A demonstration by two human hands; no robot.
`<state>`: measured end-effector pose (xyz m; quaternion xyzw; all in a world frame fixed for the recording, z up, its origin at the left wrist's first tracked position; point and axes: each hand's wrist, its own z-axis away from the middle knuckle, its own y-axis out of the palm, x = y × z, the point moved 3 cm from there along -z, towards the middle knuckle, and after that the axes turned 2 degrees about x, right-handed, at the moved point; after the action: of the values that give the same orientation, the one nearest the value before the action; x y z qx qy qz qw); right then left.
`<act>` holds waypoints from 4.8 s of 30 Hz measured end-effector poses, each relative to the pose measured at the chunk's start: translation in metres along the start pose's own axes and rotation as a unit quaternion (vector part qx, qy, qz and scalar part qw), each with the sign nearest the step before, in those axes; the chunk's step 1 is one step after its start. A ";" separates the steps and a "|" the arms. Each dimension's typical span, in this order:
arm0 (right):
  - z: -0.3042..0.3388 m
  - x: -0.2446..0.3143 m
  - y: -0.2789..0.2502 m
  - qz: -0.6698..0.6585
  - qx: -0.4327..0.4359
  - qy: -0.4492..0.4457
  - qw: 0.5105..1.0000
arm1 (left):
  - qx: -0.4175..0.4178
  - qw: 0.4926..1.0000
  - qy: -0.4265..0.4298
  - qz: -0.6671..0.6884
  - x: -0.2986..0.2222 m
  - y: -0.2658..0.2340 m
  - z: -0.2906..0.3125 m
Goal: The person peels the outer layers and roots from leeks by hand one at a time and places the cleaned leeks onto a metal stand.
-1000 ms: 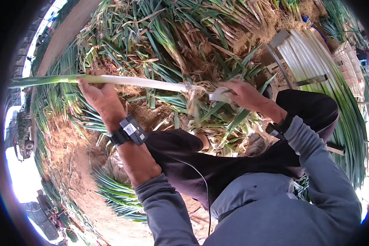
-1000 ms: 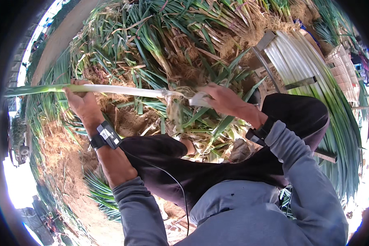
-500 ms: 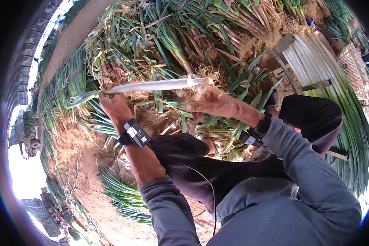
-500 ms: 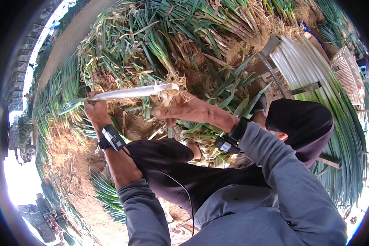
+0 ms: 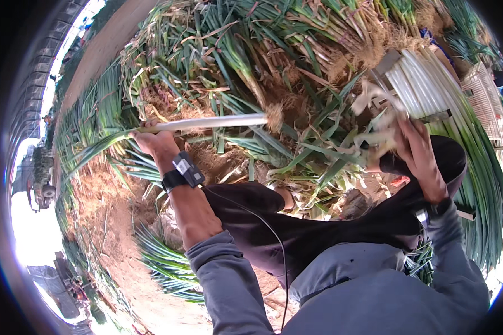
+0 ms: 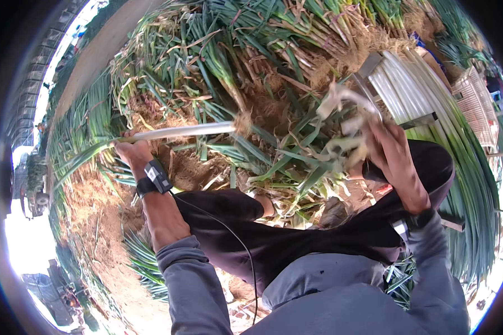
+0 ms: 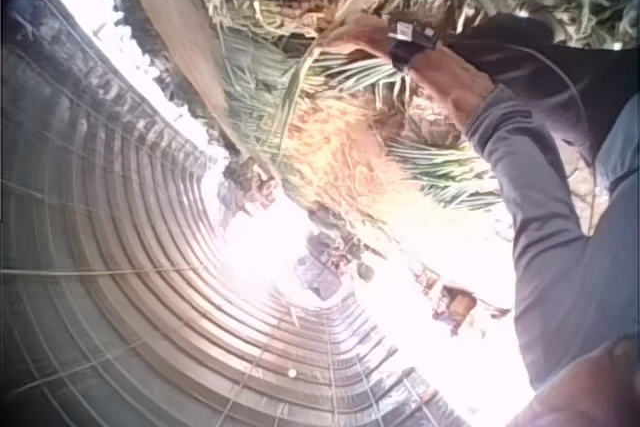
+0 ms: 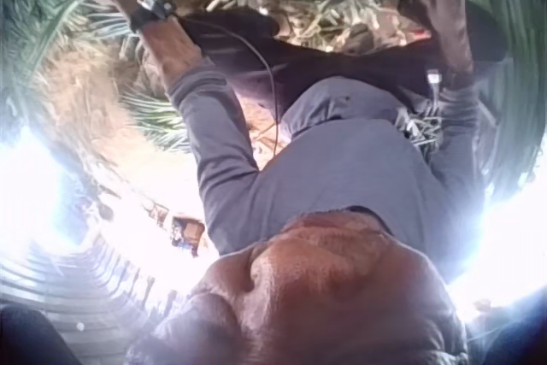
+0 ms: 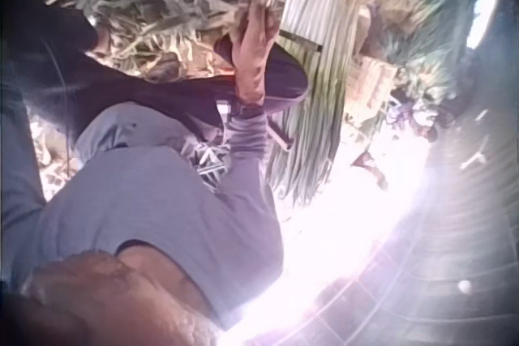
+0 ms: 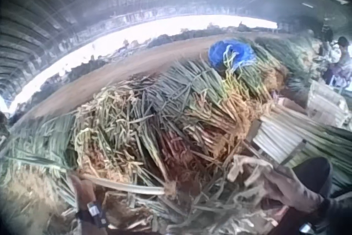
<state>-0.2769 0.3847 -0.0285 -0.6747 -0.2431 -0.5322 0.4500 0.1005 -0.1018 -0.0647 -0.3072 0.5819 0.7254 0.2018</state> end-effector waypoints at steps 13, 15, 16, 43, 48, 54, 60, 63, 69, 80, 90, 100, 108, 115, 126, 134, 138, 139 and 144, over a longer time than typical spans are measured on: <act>-0.100 -0.073 0.175 0.275 0.178 -0.134 0.935 | 0.321 0.941 -0.042 0.100 0.007 0.080 0.079; -0.121 -0.006 0.167 0.087 0.098 -0.101 0.986 | 0.324 0.941 -0.050 0.083 0.000 0.081 0.088; -0.126 0.020 0.170 0.086 0.100 -0.103 0.986 | 0.324 0.941 -0.047 0.082 -0.002 0.077 0.085; -0.149 0.105 0.226 0.023 0.070 -0.249 0.966 | 0.353 0.935 -0.004 -0.012 0.026 0.097 0.135; -0.159 0.110 0.237 0.105 0.108 -0.274 0.950 | 0.307 0.949 0.044 -0.050 0.035 0.098 0.147; -0.159 0.112 0.245 0.147 0.092 -0.284 0.943 | 0.282 0.953 0.068 -0.085 0.034 0.098 0.144; -0.162 0.120 0.236 0.128 0.063 -0.213 0.967 | 0.328 0.944 0.001 -0.018 0.029 0.097 0.138; -0.168 0.114 0.233 0.065 0.138 -0.132 0.979 | 0.402 0.911 -0.067 0.065 0.024 0.101 0.138; -0.182 0.083 0.239 0.025 0.147 -0.187 0.971 | 0.438 0.869 -0.173 0.153 0.033 0.103 0.142; -0.173 0.079 0.217 -0.194 0.262 -0.039 0.945 | 0.531 0.797 -0.210 0.195 0.037 0.121 0.140; -0.164 0.050 0.216 -0.030 0.288 -0.011 0.957 | 0.534 0.823 -0.194 -0.028 0.035 0.117 0.154; -0.118 -0.073 0.221 0.252 0.224 -0.063 0.939 | 0.458 0.859 -0.190 0.129 0.025 0.110 0.127; -0.045 -0.181 0.193 0.452 0.206 0.036 0.867 | 0.441 0.880 -0.151 0.094 0.020 0.100 0.119; -0.024 -0.211 0.162 0.491 0.189 0.045 0.849 | 0.396 0.910 -0.101 0.075 0.018 0.096 0.129; -0.010 -0.221 0.102 0.475 0.190 0.021 0.859 | 0.302 0.949 -0.004 0.087 -0.059 0.089 0.097; -0.110 -0.002 0.159 0.188 0.048 -0.244 0.950 | 0.235 0.829 0.257 -0.437 -0.032 0.036 0.062; -0.070 -0.132 0.169 0.305 0.170 -0.056 0.935 | 0.085 0.749 0.224 -0.617 -0.023 0.042 0.109; -0.056 -0.189 0.148 0.310 0.224 0.021 0.924 | 0.099 0.744 0.237 -0.617 -0.020 0.053 0.110; -0.066 -0.088 0.152 -0.018 0.189 0.059 0.980 | 0.276 0.860 0.222 -0.367 -0.018 0.024 0.037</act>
<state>-0.2148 0.2687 -0.1617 -0.5405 -0.3243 -0.5232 0.5735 0.0901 -0.0702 -0.0296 -0.5834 0.6326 0.3213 0.3952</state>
